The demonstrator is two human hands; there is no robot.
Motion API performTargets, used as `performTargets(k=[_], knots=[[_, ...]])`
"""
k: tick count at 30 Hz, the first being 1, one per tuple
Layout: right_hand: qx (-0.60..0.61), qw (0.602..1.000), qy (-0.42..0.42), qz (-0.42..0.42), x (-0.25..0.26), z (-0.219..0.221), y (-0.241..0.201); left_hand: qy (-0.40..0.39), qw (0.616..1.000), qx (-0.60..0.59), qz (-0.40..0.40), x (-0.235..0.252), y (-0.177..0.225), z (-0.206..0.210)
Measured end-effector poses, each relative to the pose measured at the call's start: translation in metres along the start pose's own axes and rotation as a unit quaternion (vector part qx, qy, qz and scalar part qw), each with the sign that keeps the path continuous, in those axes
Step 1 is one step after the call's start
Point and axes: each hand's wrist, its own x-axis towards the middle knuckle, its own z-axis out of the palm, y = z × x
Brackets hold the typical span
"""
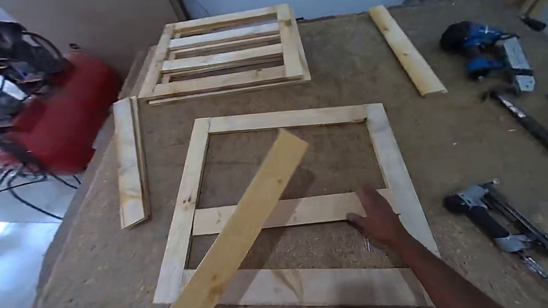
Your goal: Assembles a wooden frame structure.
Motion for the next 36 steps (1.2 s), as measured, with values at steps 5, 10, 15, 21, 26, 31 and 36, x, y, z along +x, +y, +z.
performTargets(k=[5,10,15,21,26,31,36], knots=[[0.53,0.801,0.174,0.216,0.025,-0.047,-0.005,-0.078,0.967,0.121,0.21,0.193,0.08,-0.073],[0.388,0.861,0.253,0.212,0.061,-0.069,0.056,-0.153,0.914,0.235,0.294,0.337,0.192,-0.065],[0.247,0.876,0.273,0.31,0.108,-0.081,0.054,-0.067,0.935,0.153,0.313,0.443,0.227,-0.002],[0.137,0.93,0.219,0.262,0.175,-0.047,0.046,0.102,0.948,0.125,0.275,0.458,0.191,0.024],[-0.022,0.979,0.142,0.142,0.186,-0.015,0.023,0.133,0.959,0.127,0.216,0.426,0.135,0.012],[-0.129,0.964,0.189,0.137,0.169,0.0,0.035,0.071,0.956,0.169,0.228,0.426,0.095,0.01],[-0.198,0.974,0.095,0.05,0.16,-0.006,0.07,0.107,0.948,0.159,0.254,0.435,0.085,0.009]])
